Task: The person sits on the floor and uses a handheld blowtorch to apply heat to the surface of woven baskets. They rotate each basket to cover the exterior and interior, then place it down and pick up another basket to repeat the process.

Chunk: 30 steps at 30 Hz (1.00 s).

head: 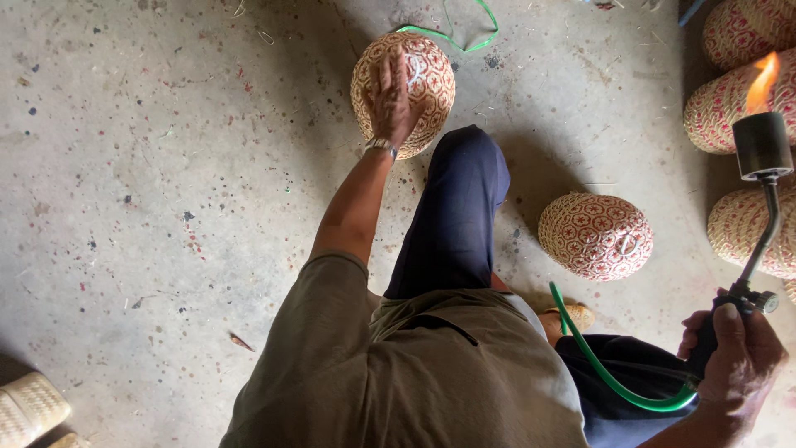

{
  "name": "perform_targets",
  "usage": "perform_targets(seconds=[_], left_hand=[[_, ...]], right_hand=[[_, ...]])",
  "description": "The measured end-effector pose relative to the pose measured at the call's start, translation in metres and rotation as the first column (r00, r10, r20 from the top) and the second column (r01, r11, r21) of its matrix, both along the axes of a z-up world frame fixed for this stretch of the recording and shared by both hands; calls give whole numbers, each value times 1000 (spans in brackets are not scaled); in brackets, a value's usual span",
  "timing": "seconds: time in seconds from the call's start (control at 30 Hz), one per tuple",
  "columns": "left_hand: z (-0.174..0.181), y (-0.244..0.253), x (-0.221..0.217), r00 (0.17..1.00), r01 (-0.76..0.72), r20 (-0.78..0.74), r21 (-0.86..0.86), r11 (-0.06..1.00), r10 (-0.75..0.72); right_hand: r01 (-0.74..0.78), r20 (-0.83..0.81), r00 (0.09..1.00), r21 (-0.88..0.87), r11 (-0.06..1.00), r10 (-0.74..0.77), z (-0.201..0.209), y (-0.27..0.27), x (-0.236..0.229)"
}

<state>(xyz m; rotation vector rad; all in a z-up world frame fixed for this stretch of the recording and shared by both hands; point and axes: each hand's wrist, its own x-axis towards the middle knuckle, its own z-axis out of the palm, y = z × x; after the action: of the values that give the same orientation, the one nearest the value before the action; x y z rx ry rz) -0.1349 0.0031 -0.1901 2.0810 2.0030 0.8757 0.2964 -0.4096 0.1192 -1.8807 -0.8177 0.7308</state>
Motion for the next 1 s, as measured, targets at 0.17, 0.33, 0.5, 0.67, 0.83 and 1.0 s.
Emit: perform_targets(seconds=[0.17, 0.33, 0.5, 0.67, 0.83, 1.0], left_hand=[[-3, 23, -2, 995, 24, 95, -44, 999, -20], [58, -8, -18, 993, 102, -80, 249, 963, -84], [159, -74, 96, 944, 304, 66, 208, 930, -323], [132, -151, 247, 537, 830, 303, -22, 557, -788], [-3, -217, 380, 429, 900, 487, -297, 318, -761], [-102, -255, 466, 785, 572, 148, -545, 613, -602]], right_hand=[[-1, -34, 999, 56, 998, 3, -2, -12, 3], [121, -134, 985, 83, 989, -109, -2, -28, 10], [255, -271, 936, 91, 963, -222, -16, -43, 31], [262, -362, 910, 123, 957, -203, -50, -45, 66], [304, -455, 865, 140, 943, -211, -86, -48, 90], [318, -523, 825, 120, 940, -213, -98, -55, 100]])
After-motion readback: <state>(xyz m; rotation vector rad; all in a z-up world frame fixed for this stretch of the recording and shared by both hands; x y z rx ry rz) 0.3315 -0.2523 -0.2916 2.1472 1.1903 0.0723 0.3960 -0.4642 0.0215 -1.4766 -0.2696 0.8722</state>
